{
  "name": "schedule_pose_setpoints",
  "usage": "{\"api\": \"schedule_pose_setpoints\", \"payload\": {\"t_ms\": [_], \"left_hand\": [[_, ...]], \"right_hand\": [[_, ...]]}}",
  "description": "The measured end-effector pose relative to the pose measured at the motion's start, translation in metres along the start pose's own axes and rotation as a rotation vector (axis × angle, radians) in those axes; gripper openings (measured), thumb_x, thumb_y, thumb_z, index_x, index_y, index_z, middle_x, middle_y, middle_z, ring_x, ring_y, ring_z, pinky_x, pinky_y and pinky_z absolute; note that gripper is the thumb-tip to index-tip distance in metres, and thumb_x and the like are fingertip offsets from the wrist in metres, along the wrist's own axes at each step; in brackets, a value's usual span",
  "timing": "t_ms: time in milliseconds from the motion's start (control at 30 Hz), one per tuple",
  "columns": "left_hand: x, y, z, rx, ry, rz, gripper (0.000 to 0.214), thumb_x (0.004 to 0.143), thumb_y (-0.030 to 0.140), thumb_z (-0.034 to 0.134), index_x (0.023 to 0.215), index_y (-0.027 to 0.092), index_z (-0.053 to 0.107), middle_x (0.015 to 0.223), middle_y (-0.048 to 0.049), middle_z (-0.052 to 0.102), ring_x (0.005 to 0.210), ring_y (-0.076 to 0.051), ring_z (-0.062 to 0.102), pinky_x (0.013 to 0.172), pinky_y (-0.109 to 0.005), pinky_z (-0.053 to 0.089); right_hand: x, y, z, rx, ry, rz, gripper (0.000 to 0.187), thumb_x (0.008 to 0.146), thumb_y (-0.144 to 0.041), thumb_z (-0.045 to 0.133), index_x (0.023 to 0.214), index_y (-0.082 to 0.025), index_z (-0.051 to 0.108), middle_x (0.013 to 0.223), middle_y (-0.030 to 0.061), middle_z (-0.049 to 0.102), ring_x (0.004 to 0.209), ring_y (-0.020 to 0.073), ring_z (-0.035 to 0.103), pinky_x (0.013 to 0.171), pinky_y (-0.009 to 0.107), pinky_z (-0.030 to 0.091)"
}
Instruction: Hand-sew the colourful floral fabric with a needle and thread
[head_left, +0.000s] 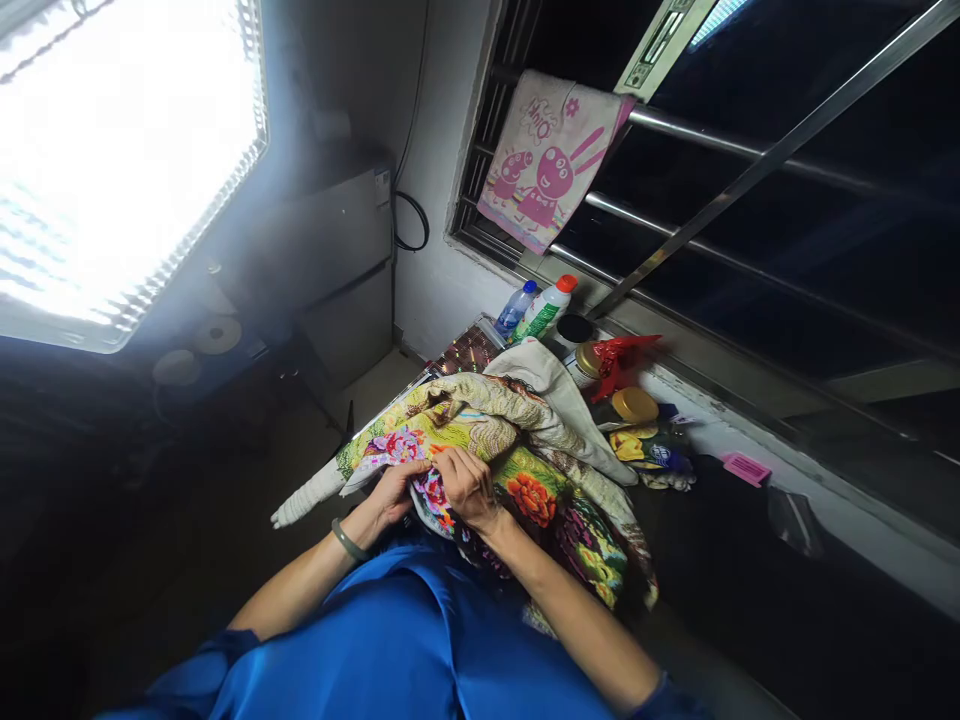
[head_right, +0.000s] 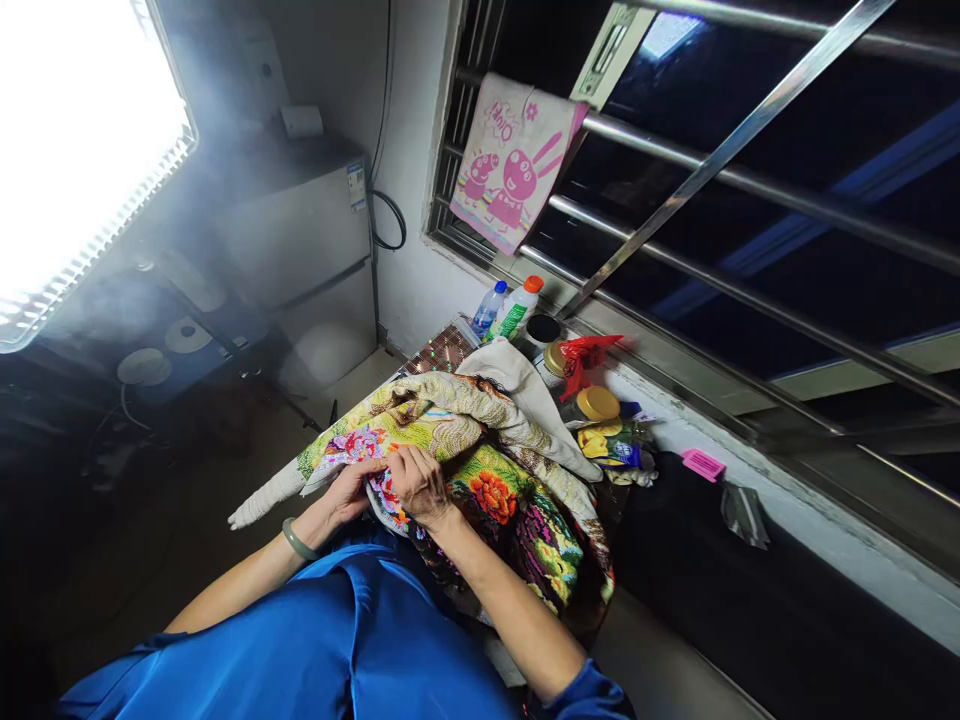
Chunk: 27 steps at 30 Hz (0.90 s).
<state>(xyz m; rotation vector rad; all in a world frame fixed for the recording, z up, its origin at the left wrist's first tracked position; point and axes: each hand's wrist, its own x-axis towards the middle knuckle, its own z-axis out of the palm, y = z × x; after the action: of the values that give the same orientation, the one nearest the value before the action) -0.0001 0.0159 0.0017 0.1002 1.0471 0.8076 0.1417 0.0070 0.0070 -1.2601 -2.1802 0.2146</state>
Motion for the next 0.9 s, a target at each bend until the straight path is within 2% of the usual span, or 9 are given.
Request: {"api": "schedule_pose_setpoints", "payload": {"t_ms": [200, 333, 467, 600, 733, 900], "left_hand": [[-0.004, 0.001, 0.001, -0.017, -0.051, 0.015, 0.027, 0.057, 0.004, 0.075, 0.080, 0.018, 0.074, 0.081, -0.0073, 0.079, 0.111, -0.036, 0.069, 0.097, -0.044, 0.052], [-0.001, 0.000, -0.002, 0.031, -0.079, -0.011, 0.036, 0.055, 0.006, 0.078, 0.088, 0.022, 0.076, 0.082, -0.0026, 0.080, 0.107, -0.035, 0.072, 0.097, -0.043, 0.054], [-0.001, 0.000, 0.000, 0.029, -0.067, 0.018, 0.035, 0.055, 0.005, 0.077, 0.087, 0.020, 0.077, 0.083, -0.0039, 0.080, 0.109, -0.034, 0.071, 0.100, -0.042, 0.052], [-0.006, 0.002, 0.004, 0.034, -0.027, 0.001, 0.026, 0.057, 0.006, 0.076, 0.079, 0.020, 0.076, 0.075, -0.0038, 0.079, 0.109, -0.034, 0.071, 0.102, -0.042, 0.051], [-0.008, 0.003, 0.007, 0.012, -0.021, 0.010, 0.023, 0.056, 0.004, 0.076, 0.073, 0.020, 0.074, 0.073, -0.0043, 0.078, 0.111, -0.034, 0.070, 0.105, -0.042, 0.048], [-0.006, 0.002, 0.007, -0.020, 0.005, -0.012, 0.022, 0.053, 0.003, 0.076, 0.068, 0.019, 0.071, 0.068, -0.0058, 0.076, 0.109, -0.035, 0.070, 0.106, -0.044, 0.047]], "right_hand": [[0.006, 0.006, 0.001, 0.411, 0.074, 0.386, 0.019, 0.091, -0.017, 0.049, 0.087, -0.020, 0.067, 0.078, 0.0038, 0.071, 0.069, 0.0183, 0.065, 0.065, 0.028, 0.052], [0.012, 0.004, -0.004, 0.650, 0.110, 0.533, 0.018, 0.085, -0.023, 0.056, 0.086, -0.021, 0.073, 0.086, 0.0047, 0.076, 0.078, 0.0200, 0.070, 0.075, 0.032, 0.057], [0.013, 0.000, -0.013, 0.614, 0.192, 0.548, 0.017, 0.084, -0.025, 0.058, 0.084, -0.022, 0.075, 0.087, 0.0057, 0.077, 0.081, 0.0215, 0.070, 0.080, 0.034, 0.057], [0.011, 0.001, -0.024, 0.476, 0.181, 0.507, 0.018, 0.086, -0.022, 0.057, 0.081, -0.022, 0.074, 0.083, 0.0054, 0.075, 0.079, 0.0208, 0.069, 0.078, 0.032, 0.056], [0.006, 0.001, -0.029, 0.386, 0.066, 0.472, 0.020, 0.086, -0.015, 0.057, 0.078, -0.021, 0.075, 0.079, 0.0052, 0.073, 0.074, 0.0191, 0.067, 0.073, 0.029, 0.054], [0.000, -0.001, -0.025, 0.323, -0.120, 0.452, 0.023, 0.084, -0.009, 0.059, 0.072, -0.021, 0.074, 0.069, 0.0021, 0.068, 0.066, 0.0163, 0.062, 0.069, 0.027, 0.050]]}}
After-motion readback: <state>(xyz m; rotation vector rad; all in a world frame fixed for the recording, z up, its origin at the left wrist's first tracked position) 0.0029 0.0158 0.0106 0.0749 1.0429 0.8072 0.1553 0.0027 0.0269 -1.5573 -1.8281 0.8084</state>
